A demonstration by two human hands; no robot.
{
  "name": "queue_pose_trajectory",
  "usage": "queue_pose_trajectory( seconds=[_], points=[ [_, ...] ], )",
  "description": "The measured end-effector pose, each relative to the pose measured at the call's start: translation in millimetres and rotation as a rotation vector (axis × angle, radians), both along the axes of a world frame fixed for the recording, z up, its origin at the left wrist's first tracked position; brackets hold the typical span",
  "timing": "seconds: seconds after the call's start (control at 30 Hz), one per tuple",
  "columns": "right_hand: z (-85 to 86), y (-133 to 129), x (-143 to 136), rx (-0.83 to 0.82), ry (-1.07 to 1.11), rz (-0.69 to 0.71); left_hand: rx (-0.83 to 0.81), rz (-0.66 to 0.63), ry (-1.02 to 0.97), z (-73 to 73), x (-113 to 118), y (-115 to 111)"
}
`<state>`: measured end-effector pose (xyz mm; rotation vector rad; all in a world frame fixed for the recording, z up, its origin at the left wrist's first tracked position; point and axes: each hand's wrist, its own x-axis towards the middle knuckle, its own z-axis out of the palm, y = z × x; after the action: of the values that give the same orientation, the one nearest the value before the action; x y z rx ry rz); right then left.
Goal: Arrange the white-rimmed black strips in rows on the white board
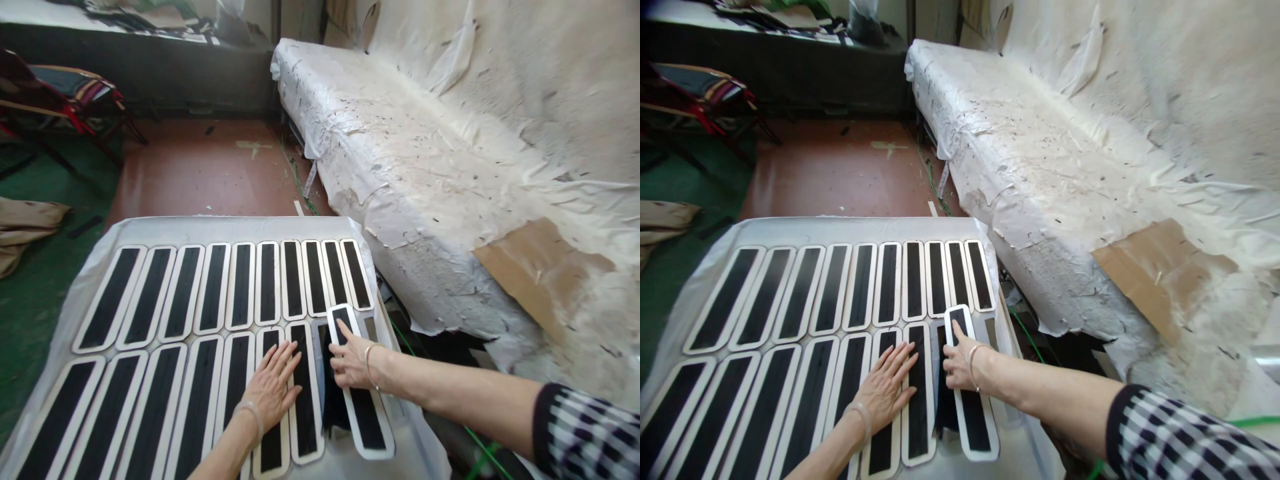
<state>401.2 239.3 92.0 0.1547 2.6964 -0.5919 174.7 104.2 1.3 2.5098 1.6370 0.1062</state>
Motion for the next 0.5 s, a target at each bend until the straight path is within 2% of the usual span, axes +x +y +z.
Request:
queue_pose_trajectory(
  seconds=[0.13, 0.23, 0.33, 0.5],
  points=[
    [-9.9, 11.0, 4.5, 0.045, -0.096, 0.104, -0.064, 0.015, -0.024, -1.0, -0.1, 0.1],
    [-12.6, -5.3, 9.9, 0.091, -0.121, 0.158, -0.082, 0.017, -0.033, -2.7, 0.0, 0.3],
    [-16.7, -21.9, 3.4, 0.152, -0.114, 0.217, -0.072, 0.016, -0.036, -2.5, 0.2, 0.8],
    [-22.7, -16.4, -16.9, 0.11, -0.052, 0.114, -0.059, 0.011, -0.031, -0.2, 0.0, 1.1]
  ],
)
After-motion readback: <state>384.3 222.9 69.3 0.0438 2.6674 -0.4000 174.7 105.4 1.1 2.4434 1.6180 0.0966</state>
